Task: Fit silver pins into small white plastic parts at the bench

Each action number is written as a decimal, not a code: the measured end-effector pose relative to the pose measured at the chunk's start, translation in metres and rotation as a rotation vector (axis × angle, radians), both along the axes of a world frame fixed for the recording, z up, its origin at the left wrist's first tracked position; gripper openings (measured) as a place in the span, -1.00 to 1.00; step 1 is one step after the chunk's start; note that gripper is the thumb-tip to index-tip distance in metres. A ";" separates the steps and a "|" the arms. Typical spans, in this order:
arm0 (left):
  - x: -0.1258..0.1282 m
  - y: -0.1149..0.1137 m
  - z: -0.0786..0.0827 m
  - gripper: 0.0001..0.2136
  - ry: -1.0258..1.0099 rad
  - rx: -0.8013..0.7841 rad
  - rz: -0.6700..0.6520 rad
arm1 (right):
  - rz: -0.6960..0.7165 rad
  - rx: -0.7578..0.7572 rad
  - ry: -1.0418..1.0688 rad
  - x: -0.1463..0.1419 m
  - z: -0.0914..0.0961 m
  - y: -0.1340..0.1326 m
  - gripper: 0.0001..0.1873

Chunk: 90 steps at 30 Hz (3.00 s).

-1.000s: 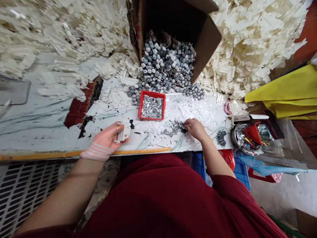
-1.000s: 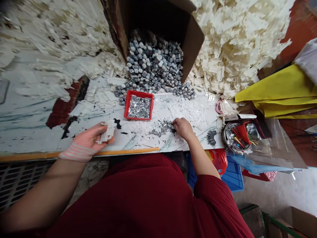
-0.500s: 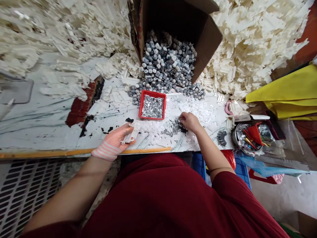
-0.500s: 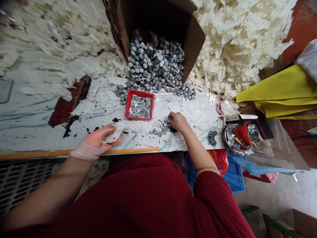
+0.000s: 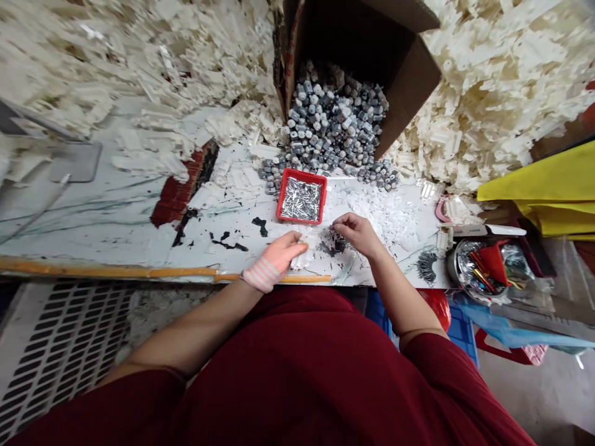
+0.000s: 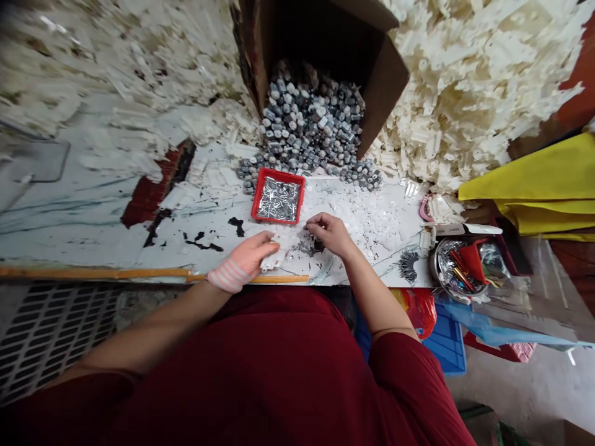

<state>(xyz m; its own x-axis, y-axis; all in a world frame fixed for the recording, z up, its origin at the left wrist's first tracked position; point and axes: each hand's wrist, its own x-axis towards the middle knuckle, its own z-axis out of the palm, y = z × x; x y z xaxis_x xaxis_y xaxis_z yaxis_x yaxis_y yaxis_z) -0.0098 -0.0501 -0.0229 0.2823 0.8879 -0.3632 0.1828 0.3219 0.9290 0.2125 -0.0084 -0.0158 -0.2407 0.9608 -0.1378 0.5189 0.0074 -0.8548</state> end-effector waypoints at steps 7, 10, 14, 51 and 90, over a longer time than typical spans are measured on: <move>0.007 -0.005 -0.005 -0.79 -0.147 -0.101 0.099 | 0.128 0.136 0.008 -0.040 -0.001 -0.023 -0.84; 0.001 -0.008 -0.004 -0.81 -0.177 -0.133 0.113 | 0.139 0.099 0.008 -0.042 -0.001 -0.023 -0.84; 0.002 -0.008 -0.001 -0.82 -0.182 -0.145 0.123 | 0.173 0.189 -0.131 -0.044 0.002 -0.026 -0.87; -0.016 -0.007 0.005 -0.75 -0.016 -0.133 0.041 | 0.308 -0.002 -0.777 0.026 -0.022 0.022 -0.70; 0.007 -0.008 -0.014 -0.78 -0.286 -0.204 0.200 | 0.045 -0.017 0.003 -0.048 -0.005 -0.030 -0.81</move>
